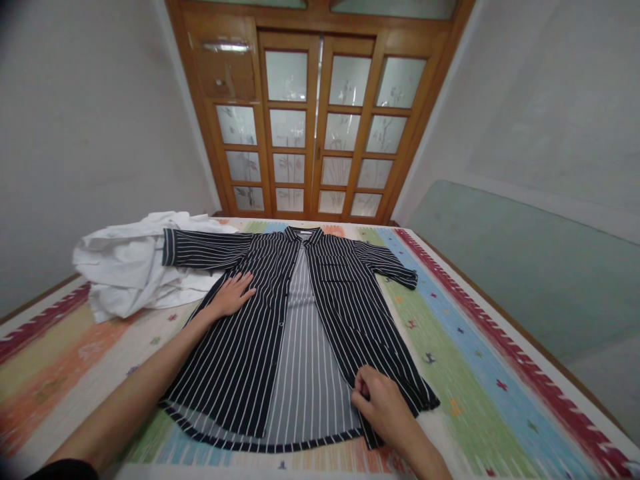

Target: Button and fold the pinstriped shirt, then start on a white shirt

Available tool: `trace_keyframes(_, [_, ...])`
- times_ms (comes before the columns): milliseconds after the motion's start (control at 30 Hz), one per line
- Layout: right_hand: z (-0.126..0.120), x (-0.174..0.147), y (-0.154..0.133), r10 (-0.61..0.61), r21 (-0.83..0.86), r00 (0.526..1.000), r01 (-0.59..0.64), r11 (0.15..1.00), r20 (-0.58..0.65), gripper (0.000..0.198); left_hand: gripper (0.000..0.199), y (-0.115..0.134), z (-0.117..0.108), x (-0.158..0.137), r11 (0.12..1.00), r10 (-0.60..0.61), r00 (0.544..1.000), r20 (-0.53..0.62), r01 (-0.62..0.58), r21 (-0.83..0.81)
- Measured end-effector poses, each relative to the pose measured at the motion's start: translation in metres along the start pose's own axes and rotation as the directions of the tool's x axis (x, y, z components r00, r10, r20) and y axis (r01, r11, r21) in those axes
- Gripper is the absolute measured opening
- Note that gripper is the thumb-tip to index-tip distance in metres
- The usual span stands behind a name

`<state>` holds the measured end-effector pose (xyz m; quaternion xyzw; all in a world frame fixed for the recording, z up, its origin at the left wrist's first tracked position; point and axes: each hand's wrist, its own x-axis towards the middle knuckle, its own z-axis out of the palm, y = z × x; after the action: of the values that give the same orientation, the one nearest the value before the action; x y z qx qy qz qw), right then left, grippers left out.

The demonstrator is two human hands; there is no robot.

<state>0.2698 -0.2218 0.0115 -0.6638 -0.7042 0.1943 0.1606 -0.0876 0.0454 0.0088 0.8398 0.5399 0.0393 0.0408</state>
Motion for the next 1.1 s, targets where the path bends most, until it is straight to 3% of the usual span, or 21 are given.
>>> trace_keyframes(133, [-0.01, -0.004, 0.0, 0.005, 0.046, 0.996, -0.009, 0.999, 0.092, 0.01, 0.057, 0.019, -0.011, -0.009, 1.0, 0.001, 1.0, 0.001, -0.001, 0.013])
trace_keyframes(333, [-0.021, -0.004, -0.003, -0.016, 0.074, 0.989, 0.005, 0.997, 0.149, 0.011, 0.037, 0.083, -0.034, -0.047, 0.971, 0.222, 0.968, -0.115, -0.23, -0.058])
trace_keyframes(500, [-0.027, 0.002, -0.007, -0.058, 0.15, 0.992, 0.041, 0.988, 0.112, 0.016, 0.043, 0.122, -0.038, -0.074, 0.959, 0.273, 0.955, 0.113, -0.261, -0.113])
trace_keyframes(600, [-0.031, 0.009, -0.014, -0.095, 0.24, 0.994, 0.079, 0.968, 0.053, 0.019, 0.039, 0.129, -0.035, -0.078, 0.968, 0.245, 0.949, 0.199, -0.228, -0.103])
trace_keyframes(767, [-0.036, 0.02, -0.032, -0.141, 0.3, 0.99, 0.134, 0.944, 0.0, 0.018, 0.029, 0.132, -0.035, -0.074, 0.972, 0.235, 0.949, 0.209, -0.231, -0.042])
trace_keyframes(967, [-0.026, 0.026, -0.043, -0.183, 0.306, 0.983, 0.165, 0.938, 0.031, 0.015, 0.028, 0.134, -0.049, -0.072, 0.956, 0.285, 0.935, 0.212, -0.259, -0.139])
trace_keyframes(1100, [-0.017, 0.026, -0.044, -0.202, 0.316, 0.974, 0.161, 0.935, 0.099, 0.015, 0.028, 0.133, -0.047, -0.072, 0.935, 0.342, 0.907, 0.246, -0.302, -0.187])
